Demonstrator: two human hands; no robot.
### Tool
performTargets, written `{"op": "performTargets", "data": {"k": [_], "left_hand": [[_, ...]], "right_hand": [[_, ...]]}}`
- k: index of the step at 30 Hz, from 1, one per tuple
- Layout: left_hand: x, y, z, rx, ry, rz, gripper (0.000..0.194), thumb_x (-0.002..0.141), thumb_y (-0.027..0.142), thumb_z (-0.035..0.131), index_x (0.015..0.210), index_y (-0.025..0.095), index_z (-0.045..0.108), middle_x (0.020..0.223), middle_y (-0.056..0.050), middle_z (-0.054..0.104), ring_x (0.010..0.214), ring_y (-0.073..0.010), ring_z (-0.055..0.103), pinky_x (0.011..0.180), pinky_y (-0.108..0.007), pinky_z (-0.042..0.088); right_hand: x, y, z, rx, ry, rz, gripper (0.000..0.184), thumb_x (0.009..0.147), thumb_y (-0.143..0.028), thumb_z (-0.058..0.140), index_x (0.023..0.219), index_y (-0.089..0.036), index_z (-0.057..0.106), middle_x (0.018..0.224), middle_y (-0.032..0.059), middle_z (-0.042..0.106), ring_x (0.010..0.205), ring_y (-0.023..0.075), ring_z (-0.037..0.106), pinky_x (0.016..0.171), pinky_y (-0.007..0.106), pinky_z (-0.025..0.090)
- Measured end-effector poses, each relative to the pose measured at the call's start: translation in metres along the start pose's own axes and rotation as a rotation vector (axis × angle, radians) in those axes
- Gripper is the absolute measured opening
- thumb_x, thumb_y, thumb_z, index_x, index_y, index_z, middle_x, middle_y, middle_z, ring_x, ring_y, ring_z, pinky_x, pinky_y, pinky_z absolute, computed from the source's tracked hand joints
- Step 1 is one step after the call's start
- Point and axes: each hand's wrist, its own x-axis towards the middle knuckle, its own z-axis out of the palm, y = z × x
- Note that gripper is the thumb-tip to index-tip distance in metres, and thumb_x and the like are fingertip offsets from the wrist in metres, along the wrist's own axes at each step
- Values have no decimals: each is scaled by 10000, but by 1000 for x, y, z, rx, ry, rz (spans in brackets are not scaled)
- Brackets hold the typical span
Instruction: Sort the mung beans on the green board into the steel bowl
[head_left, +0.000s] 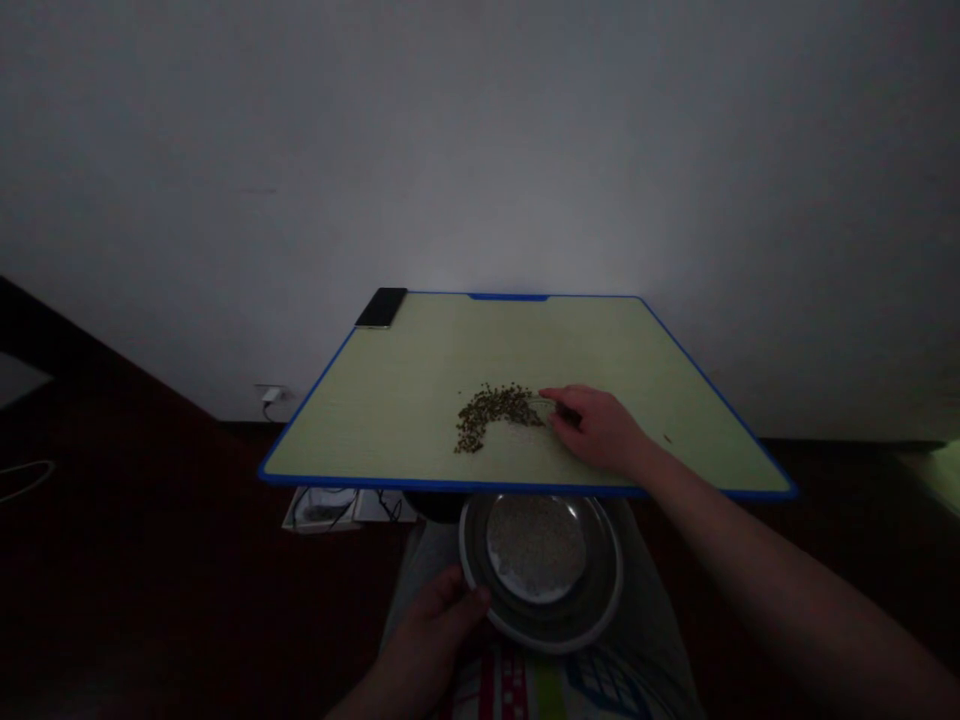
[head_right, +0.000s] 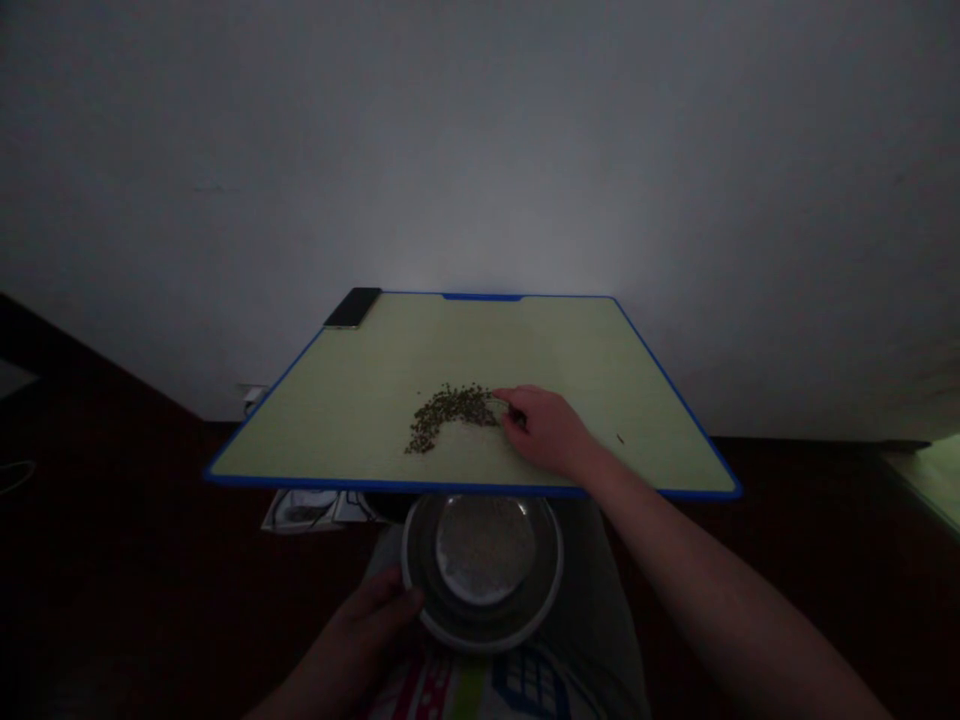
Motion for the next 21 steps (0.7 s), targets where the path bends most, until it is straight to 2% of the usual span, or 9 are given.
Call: {"op": "performTargets", "data": {"k": [9,12,16,21], "left_hand": [[-2,2,-2,-36,19,-17,210,773,304,744,964,216,747,1017,-61,803,1112,-312,679,1045,-486,444],[-2,3,-2,-42,4,-1,267,772,315,746,1014,201,743,1055,-84,794,1119,-310,675,1050,-476,442],[-3,4,0,-43,19,-8,258,752,328,765,970,190,752,1047,-99,793,1114,-311,677,1044,-456,449],[-2,2,-4,-12,-8,-6,281,768,324,753,1024,207,756,1056,-86,794,1089,-303,689,1051,-464,435]], "right_hand": [[3,-3,-3,3,-28,20,406,860,-189,519,1228,-100,666,843,101,702,736,189,613,710,318,464],[7,-5,-3,3,-44,4,410,859,-169,519,1235,-91,663,852,106,710,758,190,620,732,316,461],[15,-5,0,20,-56,-20,410,851,-151,531,1235,-111,667,906,105,723,782,178,619,743,298,451],[19,-2,2,53,-89,-43,419,843,-140,567,1250,-119,662,846,80,706,750,164,594,730,288,435]]}}
